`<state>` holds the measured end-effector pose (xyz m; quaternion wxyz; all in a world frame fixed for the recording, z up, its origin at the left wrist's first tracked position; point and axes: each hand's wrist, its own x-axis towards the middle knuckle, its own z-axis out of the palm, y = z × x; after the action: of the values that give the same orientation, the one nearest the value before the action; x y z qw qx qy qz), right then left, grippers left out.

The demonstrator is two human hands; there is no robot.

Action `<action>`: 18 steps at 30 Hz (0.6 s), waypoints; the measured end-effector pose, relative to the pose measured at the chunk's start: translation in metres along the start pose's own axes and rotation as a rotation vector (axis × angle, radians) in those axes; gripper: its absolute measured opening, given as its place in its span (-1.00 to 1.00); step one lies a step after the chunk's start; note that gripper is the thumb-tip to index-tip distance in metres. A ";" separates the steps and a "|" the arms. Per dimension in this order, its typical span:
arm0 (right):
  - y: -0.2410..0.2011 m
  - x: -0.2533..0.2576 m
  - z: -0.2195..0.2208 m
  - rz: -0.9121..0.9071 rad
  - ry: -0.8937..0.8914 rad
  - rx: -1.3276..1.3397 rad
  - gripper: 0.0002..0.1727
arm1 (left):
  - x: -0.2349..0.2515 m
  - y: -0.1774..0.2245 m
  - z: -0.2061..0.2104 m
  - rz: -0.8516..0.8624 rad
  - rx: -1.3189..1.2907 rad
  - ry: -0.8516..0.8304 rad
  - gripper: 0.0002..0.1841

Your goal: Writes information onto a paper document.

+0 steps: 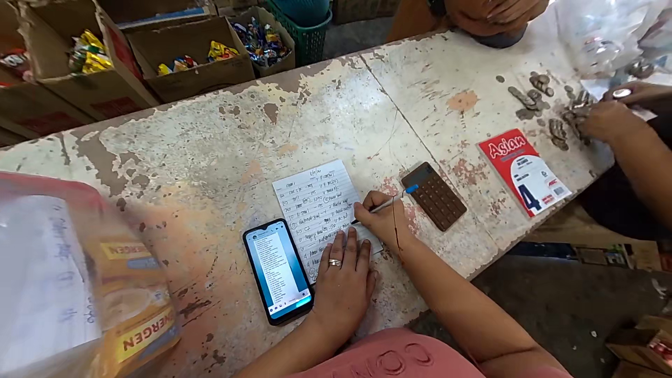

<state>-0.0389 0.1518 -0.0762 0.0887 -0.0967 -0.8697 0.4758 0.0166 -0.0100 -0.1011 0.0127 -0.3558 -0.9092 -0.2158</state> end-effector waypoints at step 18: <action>0.003 0.008 0.003 0.010 0.098 0.134 -0.65 | -0.001 0.001 0.001 0.002 0.034 -0.008 -0.40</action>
<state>-0.0469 0.1530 -0.0795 0.1351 -0.1182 -0.8301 0.5279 0.0178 -0.0096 -0.1018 0.0152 -0.3572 -0.9125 -0.1986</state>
